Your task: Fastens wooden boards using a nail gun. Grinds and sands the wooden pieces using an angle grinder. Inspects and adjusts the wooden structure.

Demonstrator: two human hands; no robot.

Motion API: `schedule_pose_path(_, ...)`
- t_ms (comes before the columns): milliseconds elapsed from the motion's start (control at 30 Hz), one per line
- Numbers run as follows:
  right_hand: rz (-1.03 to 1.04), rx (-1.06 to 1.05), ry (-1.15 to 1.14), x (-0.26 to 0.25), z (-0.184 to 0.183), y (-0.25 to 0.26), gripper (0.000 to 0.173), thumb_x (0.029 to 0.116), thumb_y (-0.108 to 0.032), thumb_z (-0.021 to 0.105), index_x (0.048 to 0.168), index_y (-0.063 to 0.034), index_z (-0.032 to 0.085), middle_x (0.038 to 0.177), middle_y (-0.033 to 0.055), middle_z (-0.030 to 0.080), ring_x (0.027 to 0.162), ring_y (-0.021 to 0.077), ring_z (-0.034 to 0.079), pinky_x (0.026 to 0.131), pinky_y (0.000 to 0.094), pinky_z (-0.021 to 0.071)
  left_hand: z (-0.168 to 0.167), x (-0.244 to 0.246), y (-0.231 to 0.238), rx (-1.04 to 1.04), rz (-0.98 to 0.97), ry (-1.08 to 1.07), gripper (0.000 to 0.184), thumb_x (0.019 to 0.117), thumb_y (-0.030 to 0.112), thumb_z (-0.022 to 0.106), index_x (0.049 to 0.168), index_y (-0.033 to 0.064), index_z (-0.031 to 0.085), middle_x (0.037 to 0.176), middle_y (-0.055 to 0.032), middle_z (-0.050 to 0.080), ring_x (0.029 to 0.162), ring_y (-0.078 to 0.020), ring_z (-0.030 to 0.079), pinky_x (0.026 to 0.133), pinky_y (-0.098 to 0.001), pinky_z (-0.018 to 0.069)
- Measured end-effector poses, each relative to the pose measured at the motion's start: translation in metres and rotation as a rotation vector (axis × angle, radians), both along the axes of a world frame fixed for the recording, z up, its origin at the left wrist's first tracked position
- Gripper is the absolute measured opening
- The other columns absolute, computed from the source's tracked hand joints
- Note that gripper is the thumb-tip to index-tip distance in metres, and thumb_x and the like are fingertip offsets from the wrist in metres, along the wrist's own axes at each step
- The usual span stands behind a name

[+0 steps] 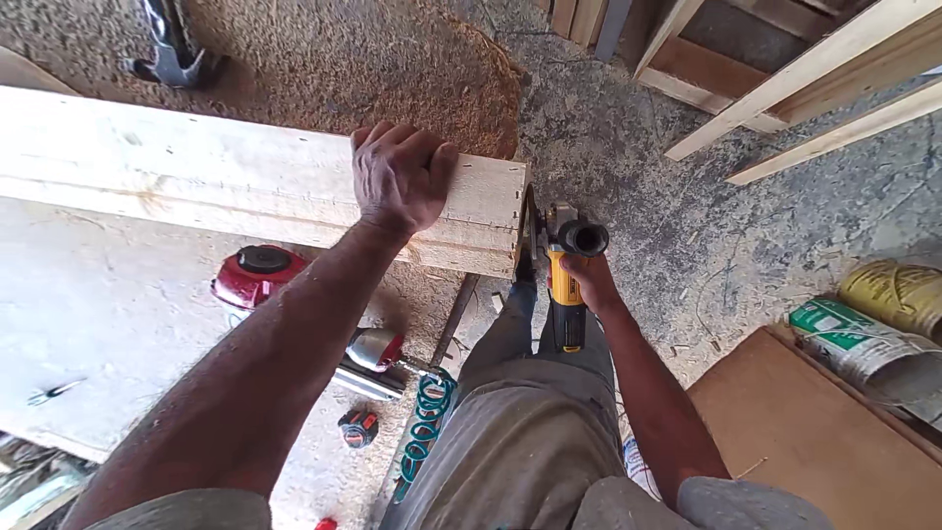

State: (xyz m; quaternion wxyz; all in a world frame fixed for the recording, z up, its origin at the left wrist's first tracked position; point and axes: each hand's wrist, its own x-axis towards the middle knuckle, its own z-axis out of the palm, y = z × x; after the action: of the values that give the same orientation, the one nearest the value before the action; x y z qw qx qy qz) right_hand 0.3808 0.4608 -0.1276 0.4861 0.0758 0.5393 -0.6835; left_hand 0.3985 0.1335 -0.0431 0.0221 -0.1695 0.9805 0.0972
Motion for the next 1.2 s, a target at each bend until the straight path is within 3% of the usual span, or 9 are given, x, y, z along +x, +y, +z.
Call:
schedule_pose_path(167, -0.001, 0.019, 0.027, -0.024, -0.003, -0.014, 0.060, 0.0849, -0.049, 0.076, 0.113, 0.0010, 0.060, 0.085, 0.0158, 0.072, 0.072, 0.0284, 0.074, 0.068, 0.0446, 0.0660, 0.000, 0.004, 0.003, 0.003, 0.010, -0.001, 0.053, 0.1061, 0.050, 0.036, 0.096, 0.0125, 0.072, 0.090, -0.0109, 0.071, 0.097, -0.0306, 0.065, 0.096, -0.0511, 0.0421)
schedule_pose_path(333, -0.018, -0.031, 0.109, 0.004, 0.019, 0.000, 0.064, 0.0821, -0.050, 0.081, 0.111, 0.0026, 0.059, 0.085, 0.0133, 0.072, 0.071, 0.0270, 0.074, 0.068, 0.0438, 0.0656, 0.000, 0.003, 0.002, -0.001, 0.010, -0.004, 0.054, 0.1061, 0.051, 0.036, 0.096, 0.0129, 0.072, 0.091, -0.0110, 0.071, 0.099, -0.0306, 0.066, 0.097, -0.0511, 0.0420)
schedule_pose_path(600, -0.044, -0.035, 0.213, -0.008, 0.024, -0.009, 0.059, 0.0820, -0.046, 0.081, 0.111, 0.0007, 0.060, 0.087, 0.0133, 0.073, 0.074, 0.0279, 0.074, 0.070, 0.0453, 0.0664, 0.002, 0.001, 0.001, 0.003, 0.006, -0.022, 0.057, 0.1055, 0.053, 0.033, 0.096, 0.0120, 0.072, 0.094, -0.0114, 0.072, 0.100, -0.0312, 0.066, 0.097, -0.0520, 0.0428)
schedule_pose_path(733, 0.005, 0.075, 0.175, -0.008, 0.013, -0.009, 0.056, 0.0839, -0.049, 0.076, 0.112, -0.0029, 0.063, 0.086, 0.0142, 0.073, 0.073, 0.0282, 0.075, 0.070, 0.0461, 0.0661, 0.002, 0.001, 0.002, 0.002, 0.013, -0.036, 0.057, 0.1052, 0.053, 0.033, 0.095, 0.0120, 0.071, 0.093, -0.0106, 0.071, 0.102, -0.0301, 0.066, 0.097, -0.0513, 0.0421)
schedule_pose_path(833, 0.032, 0.078, 0.157, 0.016, 0.012, 0.007, 0.055, 0.0849, -0.045, 0.076, 0.112, 0.0006, 0.060, 0.086, 0.0139, 0.073, 0.073, 0.0283, 0.075, 0.069, 0.0452, 0.0663, 0.000, 0.000, 0.001, -0.003, 0.025, -0.042, 0.057, 0.1053, 0.054, 0.033, 0.095, 0.0128, 0.071, 0.094, -0.0099, 0.071, 0.103, -0.0291, 0.066, 0.097, -0.0507, 0.0419)
schedule_pose_path(933, 0.008, 0.116, 0.174, 0.061, 0.019, 0.026, 0.058, 0.0806, -0.045, 0.080, 0.111, -0.0008, 0.060, 0.086, 0.0063, 0.073, 0.073, 0.0201, 0.074, 0.069, 0.0401, 0.0661, 0.001, -0.001, 0.001, 0.003, 0.023, -0.049, 0.058, 0.1053, 0.054, 0.032, 0.095, 0.0126, 0.071, 0.096, -0.0102, 0.072, 0.106, -0.0290, 0.066, 0.099, -0.0511, 0.0411)
schedule_pose_path(1033, -0.015, 0.117, 0.138, 0.099, 0.023, 0.040, 0.059, 0.0787, -0.045, 0.082, 0.110, 0.0000, 0.061, 0.086, 0.0084, 0.074, 0.073, 0.0211, 0.074, 0.068, 0.0408, 0.0655, 0.000, -0.001, 0.001, 0.000, 0.015, -0.039, 0.058, 0.1056, 0.053, 0.032, 0.093, 0.0114, 0.070, 0.095, -0.0110, 0.071, 0.106, -0.0292, 0.066, 0.099, -0.0513, 0.0409)
schedule_pose_path(1200, -0.025, 0.149, 0.134, 0.110, 0.027, 0.040, 0.061, 0.0775, -0.049, 0.081, 0.110, -0.0018, 0.062, 0.084, 0.0053, 0.074, 0.072, 0.0178, 0.074, 0.068, 0.0375, 0.0653, 0.001, -0.001, 0.003, -0.008, 0.014, -0.053, 0.059, 0.1054, 0.054, 0.030, 0.093, 0.0105, 0.069, 0.098, -0.0121, 0.072, 0.108, -0.0297, 0.066, 0.099, -0.0523, 0.0413)
